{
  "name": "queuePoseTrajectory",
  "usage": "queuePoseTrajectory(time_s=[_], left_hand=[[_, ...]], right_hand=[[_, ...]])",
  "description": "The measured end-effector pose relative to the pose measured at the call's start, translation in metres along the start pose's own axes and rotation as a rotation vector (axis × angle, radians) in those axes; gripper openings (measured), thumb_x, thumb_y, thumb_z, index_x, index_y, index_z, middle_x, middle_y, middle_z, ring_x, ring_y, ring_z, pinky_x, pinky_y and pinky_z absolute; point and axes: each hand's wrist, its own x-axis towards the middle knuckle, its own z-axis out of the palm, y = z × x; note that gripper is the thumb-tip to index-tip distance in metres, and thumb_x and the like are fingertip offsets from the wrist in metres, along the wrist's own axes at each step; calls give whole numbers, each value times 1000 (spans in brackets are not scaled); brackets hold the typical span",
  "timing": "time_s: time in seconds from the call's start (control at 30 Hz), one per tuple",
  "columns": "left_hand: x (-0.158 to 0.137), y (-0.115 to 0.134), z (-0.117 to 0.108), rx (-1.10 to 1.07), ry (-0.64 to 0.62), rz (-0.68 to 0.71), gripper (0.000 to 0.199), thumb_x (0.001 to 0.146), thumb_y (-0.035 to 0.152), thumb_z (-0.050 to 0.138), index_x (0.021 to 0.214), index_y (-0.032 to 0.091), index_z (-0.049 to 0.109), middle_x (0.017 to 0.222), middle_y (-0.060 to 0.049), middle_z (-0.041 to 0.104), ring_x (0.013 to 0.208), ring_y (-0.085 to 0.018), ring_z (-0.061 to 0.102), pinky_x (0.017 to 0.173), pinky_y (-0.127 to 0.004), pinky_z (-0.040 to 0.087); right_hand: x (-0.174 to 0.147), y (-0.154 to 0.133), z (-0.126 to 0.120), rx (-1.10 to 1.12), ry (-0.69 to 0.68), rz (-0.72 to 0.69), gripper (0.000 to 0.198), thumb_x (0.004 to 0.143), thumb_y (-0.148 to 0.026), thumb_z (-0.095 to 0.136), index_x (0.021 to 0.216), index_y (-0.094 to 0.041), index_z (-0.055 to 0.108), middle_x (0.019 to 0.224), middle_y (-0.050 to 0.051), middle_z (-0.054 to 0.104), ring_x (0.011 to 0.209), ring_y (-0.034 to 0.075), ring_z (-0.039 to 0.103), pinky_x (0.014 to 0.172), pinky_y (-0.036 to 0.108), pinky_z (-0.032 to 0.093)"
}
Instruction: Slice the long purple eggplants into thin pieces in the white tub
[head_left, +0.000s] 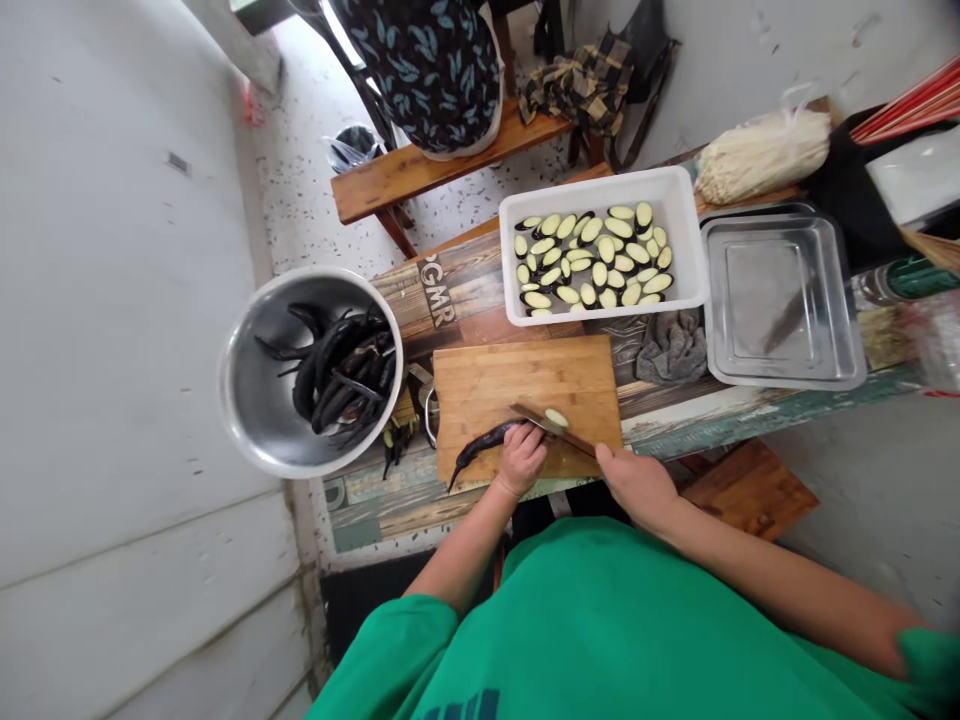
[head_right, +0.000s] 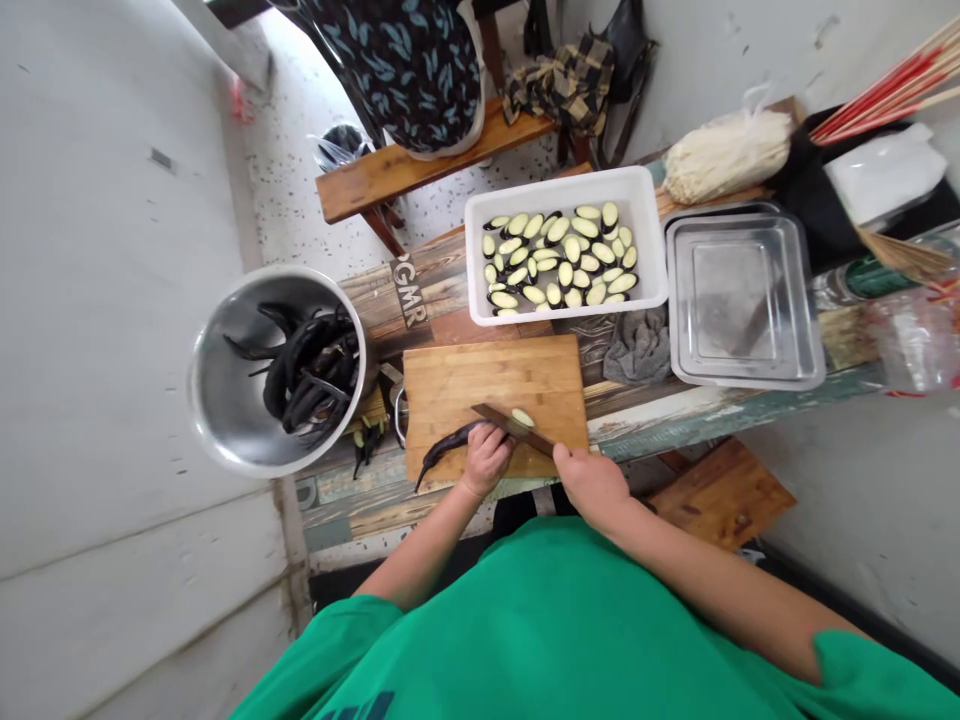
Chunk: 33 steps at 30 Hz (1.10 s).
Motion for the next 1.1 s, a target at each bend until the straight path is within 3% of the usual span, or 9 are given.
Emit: queuePoseTrajectory(time_s=[0.13, 0.2, 0.37, 0.5, 0.63, 0.87, 0.97, 1.1], left_hand=[[-3, 2, 3, -6, 25, -62, 10, 89, 14, 61, 95, 20, 65, 100, -7, 69, 104, -20, 59, 88, -36, 44], [-4, 1, 3, -13, 47, -71, 10, 87, 14, 62, 95, 20, 65, 101, -8, 68, 105, -20, 58, 87, -36, 44], [-2, 0, 1, -58, 43, -24, 10, 87, 10, 59, 82, 18, 63, 101, -7, 68, 110, -21, 55, 89, -38, 43], [-2, 0, -1, -51, 56, -27, 14, 88, 11, 57, 78, 18, 62, 101, -7, 67, 108, -21, 56, 87, -38, 44], [-5, -2, 1, -61, 23, -37, 14, 91, 14, 55, 81, 19, 64, 99, -6, 68, 104, -20, 58, 88, -39, 44], [-3, 2, -4, -33, -31, -66, 9, 91, 17, 57, 85, 20, 64, 101, -6, 68, 103, -19, 58, 86, -36, 46], [-3, 5, -10, -3, -8, -79, 7, 90, 17, 58, 91, 19, 65, 105, -7, 67, 106, -20, 57, 86, -36, 49], [-6, 1, -16, -6, 3, -54, 8, 91, 16, 58, 92, 19, 65, 103, -8, 67, 106, -20, 58, 85, -37, 51]], right_hand=[[19, -2, 2, 85, 66, 35, 28, 98, -24, 27, 105, -16, 53, 87, 9, 69, 76, 18, 67, 55, 26, 34], [8, 3, 2, 76, 75, 45, 29, 99, -27, 26, 102, -16, 53, 87, 9, 69, 74, 17, 67, 53, 26, 31], [-43, 12, -6, -31, -18, -29, 19, 90, -14, 39, 103, -17, 52, 87, 8, 67, 67, 17, 67, 49, 27, 24], [-58, 13, -6, -48, -82, 12, 18, 89, -11, 39, 100, -17, 52, 83, 7, 66, 67, 19, 68, 48, 28, 24], [-39, 7, -4, -5, -88, 15, 16, 90, -14, 39, 101, -16, 50, 86, 9, 68, 67, 19, 68, 49, 27, 29], [28, -19, -6, 72, 15, 14, 26, 99, -22, 25, 103, -16, 50, 92, 10, 70, 82, 19, 69, 56, 26, 34], [21, -14, -6, 107, 65, 43, 32, 100, -31, 21, 103, -17, 50, 90, 9, 70, 79, 19, 68, 55, 27, 32], [-18, -1, -11, 17, 34, -29, 19, 96, -20, 33, 98, -17, 51, 90, 9, 68, 71, 17, 66, 52, 27, 29]])
